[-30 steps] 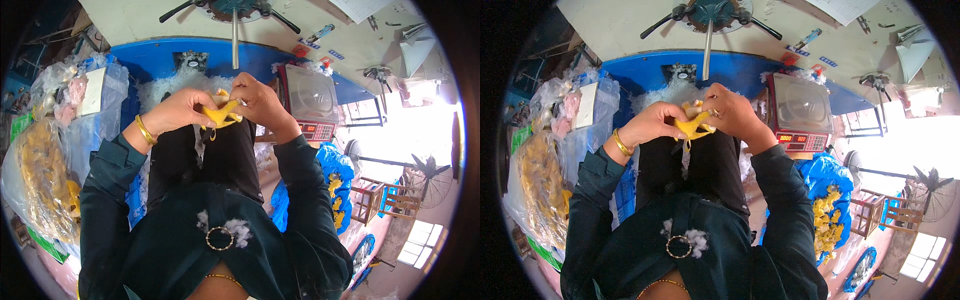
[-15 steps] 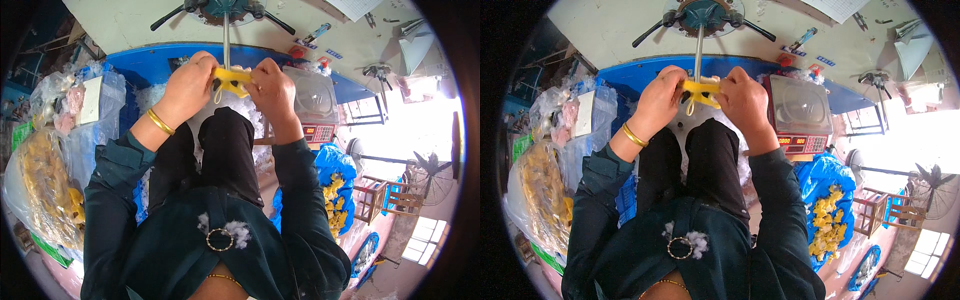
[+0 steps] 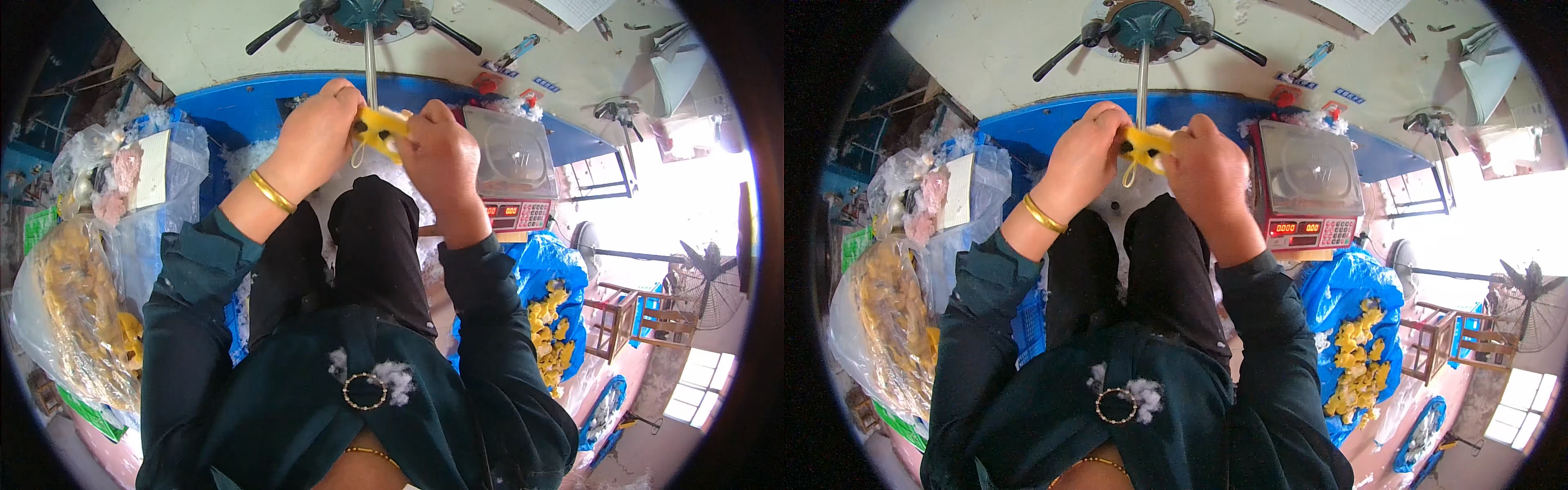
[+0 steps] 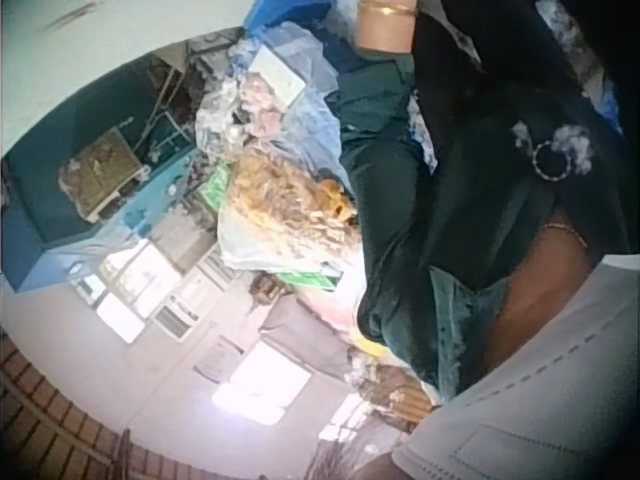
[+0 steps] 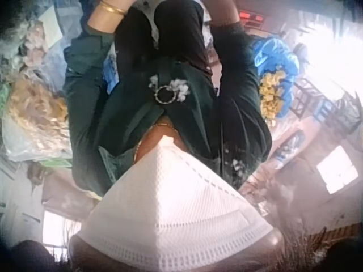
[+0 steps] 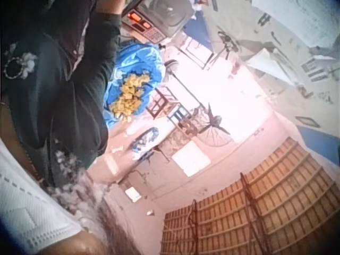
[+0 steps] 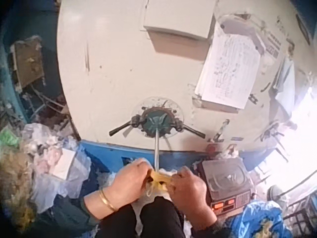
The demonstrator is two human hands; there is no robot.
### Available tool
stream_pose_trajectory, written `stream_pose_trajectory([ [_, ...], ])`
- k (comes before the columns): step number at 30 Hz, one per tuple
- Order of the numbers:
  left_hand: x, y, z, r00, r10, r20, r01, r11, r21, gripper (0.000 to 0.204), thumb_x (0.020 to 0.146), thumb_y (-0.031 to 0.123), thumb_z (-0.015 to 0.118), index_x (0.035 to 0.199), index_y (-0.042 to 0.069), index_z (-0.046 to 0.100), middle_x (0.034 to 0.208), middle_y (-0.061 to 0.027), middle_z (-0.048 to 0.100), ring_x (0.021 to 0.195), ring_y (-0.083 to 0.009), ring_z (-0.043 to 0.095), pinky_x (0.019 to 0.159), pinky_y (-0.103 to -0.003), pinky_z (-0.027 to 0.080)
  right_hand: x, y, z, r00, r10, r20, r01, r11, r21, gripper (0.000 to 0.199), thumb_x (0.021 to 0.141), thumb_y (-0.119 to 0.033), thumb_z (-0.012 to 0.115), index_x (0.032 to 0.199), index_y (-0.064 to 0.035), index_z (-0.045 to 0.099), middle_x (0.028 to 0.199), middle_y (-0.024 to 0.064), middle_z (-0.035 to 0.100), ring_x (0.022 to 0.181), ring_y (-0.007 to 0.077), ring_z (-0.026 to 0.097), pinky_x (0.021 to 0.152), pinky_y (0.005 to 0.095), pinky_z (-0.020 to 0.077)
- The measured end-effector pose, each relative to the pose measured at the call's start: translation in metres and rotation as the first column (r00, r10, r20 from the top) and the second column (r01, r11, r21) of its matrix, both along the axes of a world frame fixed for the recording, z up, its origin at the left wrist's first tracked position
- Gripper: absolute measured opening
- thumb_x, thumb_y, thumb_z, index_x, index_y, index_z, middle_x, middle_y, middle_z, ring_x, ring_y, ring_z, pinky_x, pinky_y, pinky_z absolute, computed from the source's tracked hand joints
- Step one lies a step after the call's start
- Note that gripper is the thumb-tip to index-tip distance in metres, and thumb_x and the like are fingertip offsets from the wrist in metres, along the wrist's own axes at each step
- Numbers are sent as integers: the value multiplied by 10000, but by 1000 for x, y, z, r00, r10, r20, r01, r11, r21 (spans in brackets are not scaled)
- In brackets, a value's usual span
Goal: The person repeatedly picks up yellow rubber duck toys and stuffs white cotton into them using a metal rod. The person then places the stuffed ducks onto a digital scale.
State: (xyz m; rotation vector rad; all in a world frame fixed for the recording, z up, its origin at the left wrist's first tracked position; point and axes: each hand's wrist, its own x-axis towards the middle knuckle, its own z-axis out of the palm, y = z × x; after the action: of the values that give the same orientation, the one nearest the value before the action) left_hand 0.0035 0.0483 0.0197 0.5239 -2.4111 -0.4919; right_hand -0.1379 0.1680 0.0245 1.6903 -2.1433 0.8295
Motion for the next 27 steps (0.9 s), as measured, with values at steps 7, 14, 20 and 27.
stream_pose_trajectory([
  [7,-27,-39,0,999,47,-3,-47,985,-168,172,740,92,653,874,41,559,939,-111,568,810,-335,603,659,-405,498,23,-16,3,1000,-30,-1,30,1000,2,229,709,-279,741,736,-72,646,746,79,532,623,293,577,546,393,459],
  [14,-21,-24,19,998,-5,65,-9,976,218,337,866,292,637,693,7,585,615,-126,577,535,-242,527,522,-356,415,9,-27,-12,986,91,137,-94,996,11,348,703,-420,734,762,-82,677,758,88,562,662,286,607,570,395,482],
  [20,-34,-47,-2,984,-175,22,149,893,424,273,842,226,641,709,-10,612,622,-136,591,545,-214,545,534,-349,418,11,13,5,840,191,508,-415,829,375,431,806,-441,682,871,-17,638,760,147,679,669,274,658,601,351,493],
  [27,-53,-81,14,989,-125,79,97,953,288,265,824,224,655,699,-3,603,622,-135,593,561,-256,555,555,-370,432,8,0,43,690,23,723,-259,941,218,323,844,-299,659,839,24,641,719,145,658,560,220,620,558,322,467],
])
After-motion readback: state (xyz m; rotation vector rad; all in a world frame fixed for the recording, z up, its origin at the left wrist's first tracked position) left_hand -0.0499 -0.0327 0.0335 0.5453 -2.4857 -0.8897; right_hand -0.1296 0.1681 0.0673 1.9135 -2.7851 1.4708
